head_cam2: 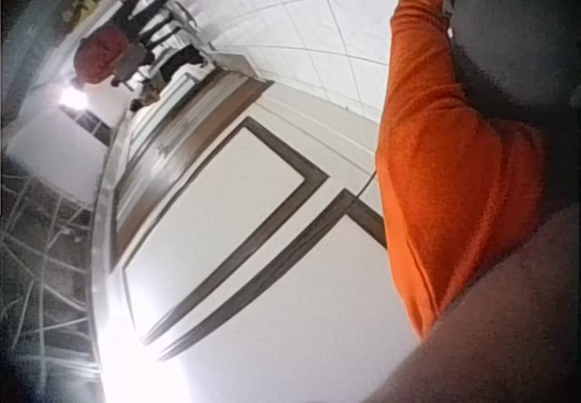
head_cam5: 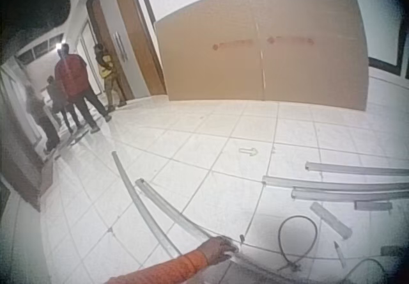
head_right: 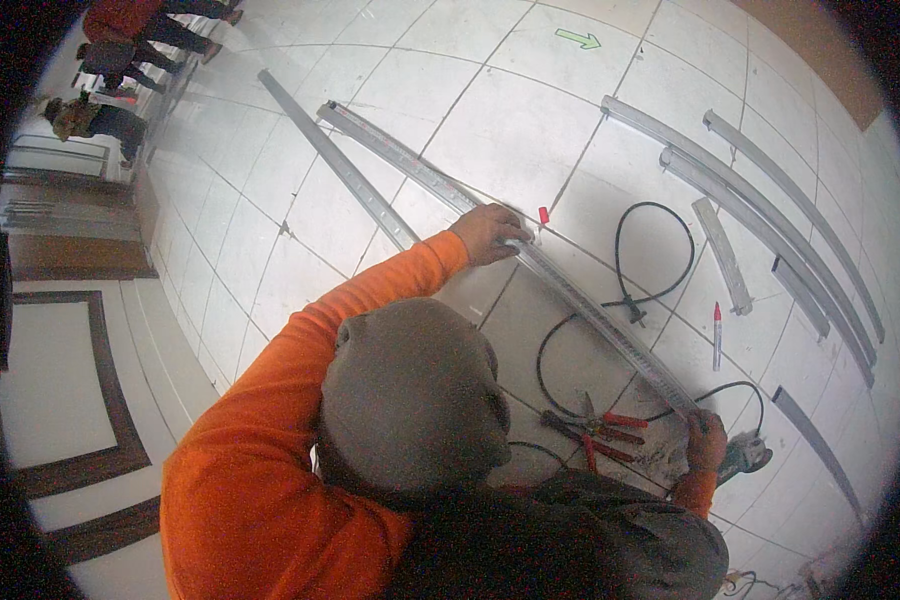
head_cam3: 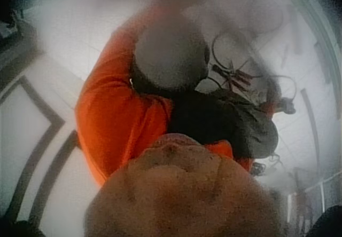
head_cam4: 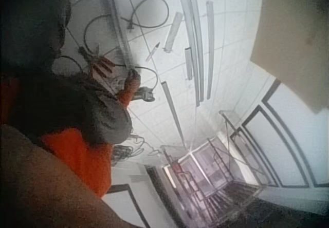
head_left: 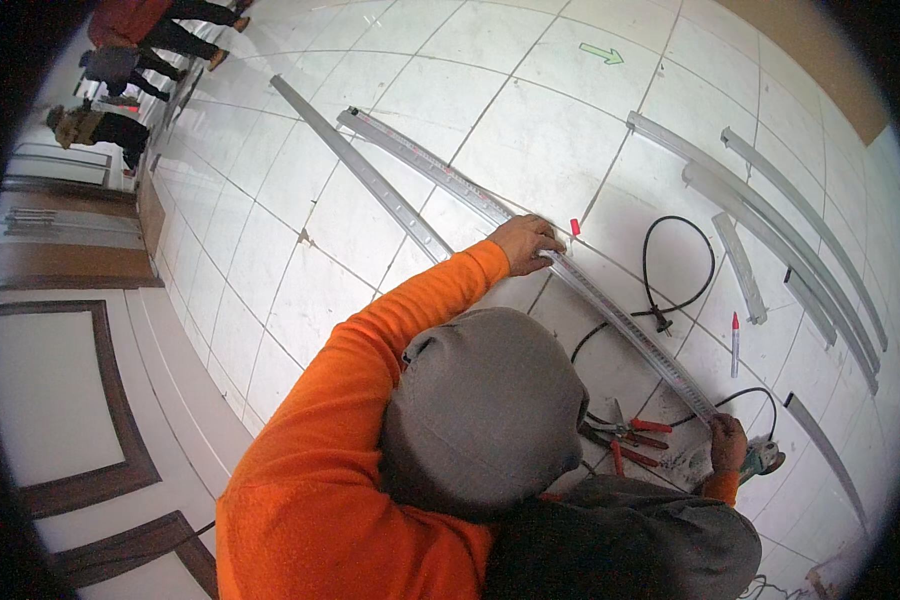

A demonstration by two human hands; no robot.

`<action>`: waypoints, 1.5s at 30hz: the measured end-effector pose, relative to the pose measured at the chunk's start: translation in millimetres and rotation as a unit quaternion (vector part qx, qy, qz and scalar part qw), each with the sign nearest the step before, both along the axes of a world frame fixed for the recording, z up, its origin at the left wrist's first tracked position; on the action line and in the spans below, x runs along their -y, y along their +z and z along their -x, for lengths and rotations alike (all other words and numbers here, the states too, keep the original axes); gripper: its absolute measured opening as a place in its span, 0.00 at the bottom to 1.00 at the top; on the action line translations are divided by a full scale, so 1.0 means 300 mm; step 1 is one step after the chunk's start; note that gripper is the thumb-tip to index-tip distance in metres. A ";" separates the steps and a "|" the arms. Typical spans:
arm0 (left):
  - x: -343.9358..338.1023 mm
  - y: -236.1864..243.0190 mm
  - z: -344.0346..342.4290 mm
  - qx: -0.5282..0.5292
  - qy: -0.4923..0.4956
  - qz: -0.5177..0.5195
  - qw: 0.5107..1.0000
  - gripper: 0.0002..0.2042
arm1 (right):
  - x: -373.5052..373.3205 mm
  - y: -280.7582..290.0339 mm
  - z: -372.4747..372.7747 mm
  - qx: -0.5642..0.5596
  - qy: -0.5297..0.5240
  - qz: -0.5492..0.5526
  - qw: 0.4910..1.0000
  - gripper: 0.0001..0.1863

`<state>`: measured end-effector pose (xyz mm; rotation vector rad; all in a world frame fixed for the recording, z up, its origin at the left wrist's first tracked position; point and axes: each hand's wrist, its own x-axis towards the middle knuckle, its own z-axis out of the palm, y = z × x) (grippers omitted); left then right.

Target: The person cuts a metal track using shears and pliers, then uses a measuring tape and marker to measure and mark a length on a different metal track.

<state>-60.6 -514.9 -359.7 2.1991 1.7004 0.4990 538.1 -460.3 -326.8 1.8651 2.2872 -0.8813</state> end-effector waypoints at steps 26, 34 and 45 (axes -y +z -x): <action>0.036 0.018 -0.046 -0.159 -0.001 0.033 0.987 0.20 | 0.041 0.033 0.057 0.052 0.038 -0.233 0.970 0.10; -0.057 -0.025 -0.039 -0.102 -0.025 0.019 0.994 0.20 | 0.055 -0.024 -0.003 0.062 0.007 -0.202 0.977 0.13; -0.083 0.079 0.035 -0.091 -0.035 0.044 0.994 0.25 | -0.048 0.018 0.031 -0.007 -0.060 -0.063 0.996 0.20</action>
